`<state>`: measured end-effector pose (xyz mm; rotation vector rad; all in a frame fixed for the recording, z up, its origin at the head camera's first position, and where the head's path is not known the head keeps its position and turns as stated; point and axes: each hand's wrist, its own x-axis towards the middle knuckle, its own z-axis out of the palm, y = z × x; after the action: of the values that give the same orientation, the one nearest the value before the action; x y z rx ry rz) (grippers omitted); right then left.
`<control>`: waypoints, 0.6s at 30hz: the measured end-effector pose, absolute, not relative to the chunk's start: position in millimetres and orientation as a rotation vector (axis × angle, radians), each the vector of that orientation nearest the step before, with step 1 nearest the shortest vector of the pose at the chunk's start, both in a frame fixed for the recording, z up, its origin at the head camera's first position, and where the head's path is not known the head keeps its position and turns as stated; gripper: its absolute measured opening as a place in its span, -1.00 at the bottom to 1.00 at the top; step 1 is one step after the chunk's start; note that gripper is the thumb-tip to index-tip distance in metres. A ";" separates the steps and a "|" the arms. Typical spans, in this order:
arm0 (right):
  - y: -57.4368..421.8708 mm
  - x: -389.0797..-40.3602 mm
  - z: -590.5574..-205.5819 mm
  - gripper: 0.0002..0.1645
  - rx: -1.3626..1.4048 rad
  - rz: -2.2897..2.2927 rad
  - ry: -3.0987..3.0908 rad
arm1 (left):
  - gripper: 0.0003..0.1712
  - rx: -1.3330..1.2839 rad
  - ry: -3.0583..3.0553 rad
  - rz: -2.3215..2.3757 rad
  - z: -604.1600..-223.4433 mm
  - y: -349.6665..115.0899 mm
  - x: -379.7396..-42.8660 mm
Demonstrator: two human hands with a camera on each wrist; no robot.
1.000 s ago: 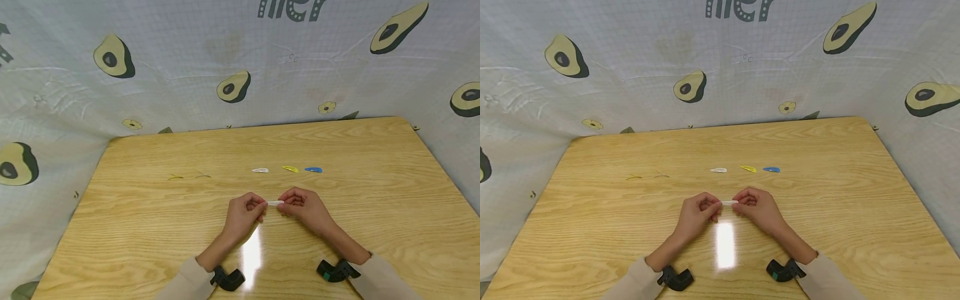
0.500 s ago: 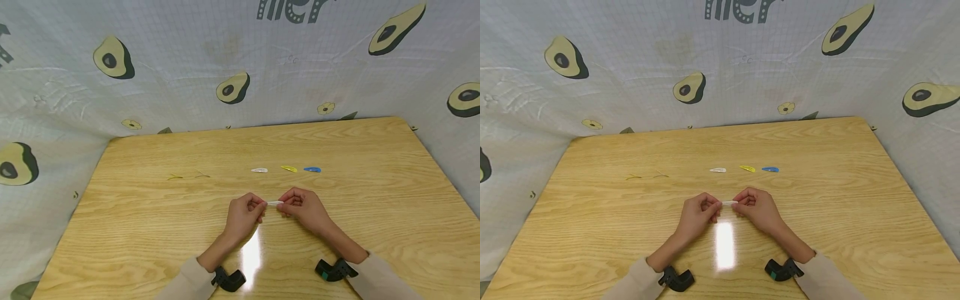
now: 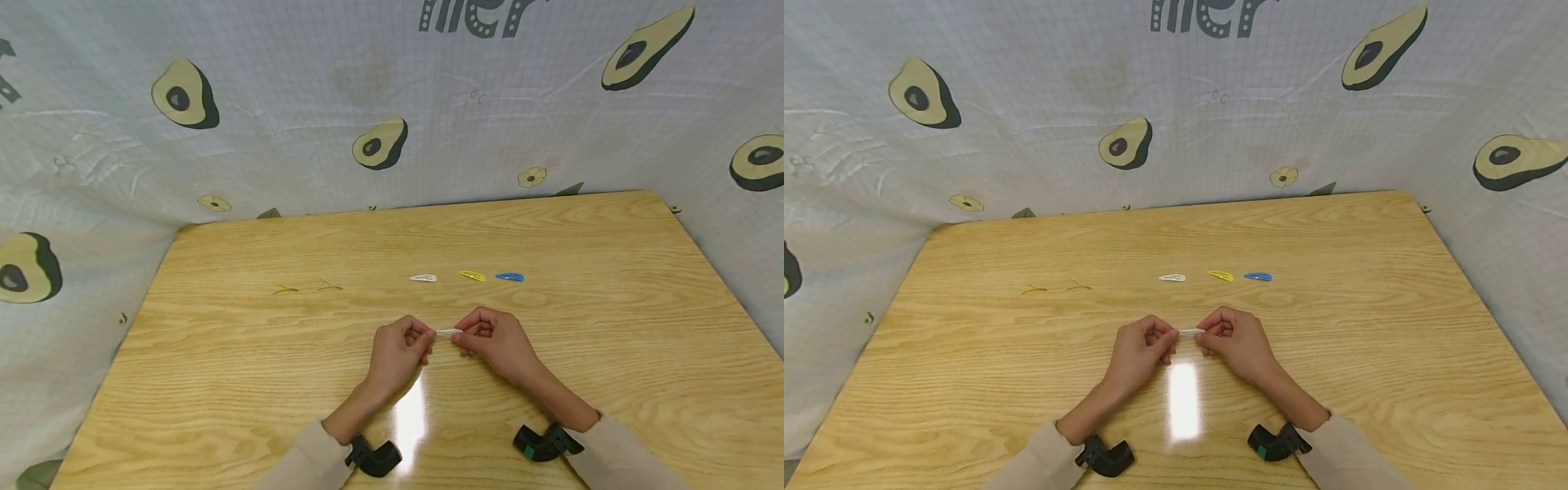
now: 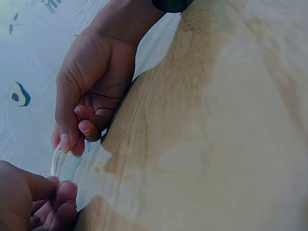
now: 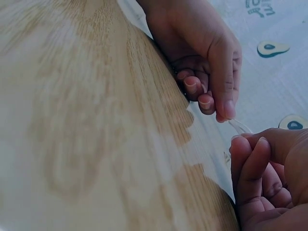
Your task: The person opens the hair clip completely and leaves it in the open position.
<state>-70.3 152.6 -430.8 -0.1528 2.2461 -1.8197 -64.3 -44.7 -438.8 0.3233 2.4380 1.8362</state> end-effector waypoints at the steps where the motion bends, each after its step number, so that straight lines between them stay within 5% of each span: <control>1: 152.6 -70.3 -430.9 -0.79 -0.152 -1.821 2.244 | -0.87 0.319 2.439 1.834 -438.5 -44.6 -64.2; 11: 153.3 -70.7 -431.8 -0.77 -0.150 -1.817 2.247 | -0.91 0.312 2.433 1.820 -412.7 -41.7 -57.8; 18: 153.5 -70.8 -433.2 -0.79 -0.162 -1.814 2.279 | -0.88 0.388 2.488 1.816 -436.9 -45.0 -61.7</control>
<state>-70.8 153.5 -433.2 -0.1620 2.2788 -1.8144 -61.7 -45.0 -436.9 0.3881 2.4879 1.8164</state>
